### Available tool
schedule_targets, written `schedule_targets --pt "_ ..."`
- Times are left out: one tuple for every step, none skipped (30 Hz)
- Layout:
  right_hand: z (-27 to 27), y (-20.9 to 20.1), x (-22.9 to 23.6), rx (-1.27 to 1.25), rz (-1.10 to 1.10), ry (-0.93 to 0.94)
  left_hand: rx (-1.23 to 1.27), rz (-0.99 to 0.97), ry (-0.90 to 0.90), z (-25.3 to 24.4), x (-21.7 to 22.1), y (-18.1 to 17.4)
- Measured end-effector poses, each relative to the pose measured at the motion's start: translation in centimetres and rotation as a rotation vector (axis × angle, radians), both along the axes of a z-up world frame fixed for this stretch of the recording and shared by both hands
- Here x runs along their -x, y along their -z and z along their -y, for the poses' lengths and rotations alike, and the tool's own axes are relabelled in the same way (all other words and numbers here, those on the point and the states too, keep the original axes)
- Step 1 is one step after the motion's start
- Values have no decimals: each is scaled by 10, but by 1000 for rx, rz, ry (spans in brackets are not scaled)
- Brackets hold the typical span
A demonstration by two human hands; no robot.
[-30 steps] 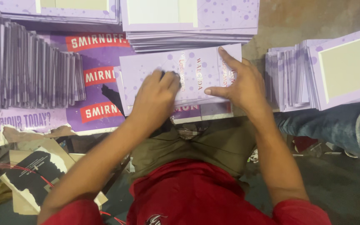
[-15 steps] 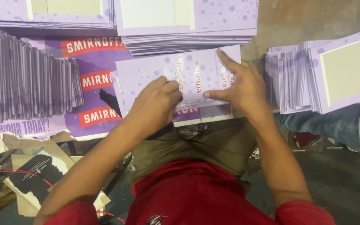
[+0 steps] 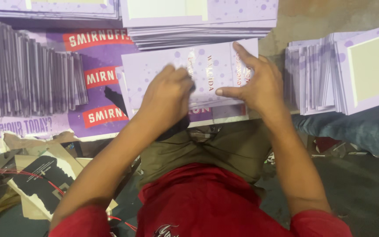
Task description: The person repeatedly wipes the surface of purple printed cards with a black cloth, then stacks them. The person handles the cards one at a time, wiping each side before stacking them on the table.
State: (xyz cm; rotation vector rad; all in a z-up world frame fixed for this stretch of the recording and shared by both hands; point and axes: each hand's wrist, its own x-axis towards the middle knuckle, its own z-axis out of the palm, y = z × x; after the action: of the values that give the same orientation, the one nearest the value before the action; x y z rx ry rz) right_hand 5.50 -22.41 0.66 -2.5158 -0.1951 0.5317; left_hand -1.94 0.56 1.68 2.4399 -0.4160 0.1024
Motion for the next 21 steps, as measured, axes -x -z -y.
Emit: schedule_targets --pt "2 -1 -1 5 1 -9 -1 -13 13 0 4 -5" --pt "2 -1 0 7 -3 -16 -5 -31 29 -2 6 -9" --pt "3 -1 1 -17 21 -30 -9 -49 45 -2 5 -10" --pt "4 -2 0 -39 51 -49 -18 -17 35 -2 0 -9" --pt "3 -2 -2 -60 82 -68 -26 16 24 -1 -7 -6" --pt "4 -2 -1 -41 73 -71 -33 41 15 1 -13 -1" --pt "5 -1 -1 -22 64 -74 -66 62 -1 1 -22 5" --pt "7 0 -1 1 56 -84 -95 85 -23 2 -33 14" --pt "9 0 1 4 55 -79 -124 107 -45 5 -37 22" --pt "8 1 0 1 60 -71 -116 140 -64 8 -39 26" --pt "8 1 0 -3 65 -64 -108 172 -83 11 -42 30" --pt "7 2 1 -6 70 -72 -106 203 -111 11 -39 31" --pt "6 2 2 -9 76 -79 -103 199 -124 11 -33 29" --pt "5 2 1 -9 86 -79 -95 201 -130 12 -28 25" --pt "3 3 0 -19 92 -71 -88 203 -135 13 -24 19" --pt "4 4 1 -18 92 -57 -69 165 -111 14 -17 13" --pt "5 4 0 -17 93 -43 -50 127 -86 13 -8 6" --pt "5 5 0 -27 105 -46 -32 87 -61 11 0 -2" --pt "7 5 -1 -38 117 -49 -11 56 -46 10 7 -7" --pt "7 5 -1 -53 128 -53 6 23 -33 8 12 -11" --pt "6 5 -1 -46 111 -55 22 -11 -19 6 14 -13"
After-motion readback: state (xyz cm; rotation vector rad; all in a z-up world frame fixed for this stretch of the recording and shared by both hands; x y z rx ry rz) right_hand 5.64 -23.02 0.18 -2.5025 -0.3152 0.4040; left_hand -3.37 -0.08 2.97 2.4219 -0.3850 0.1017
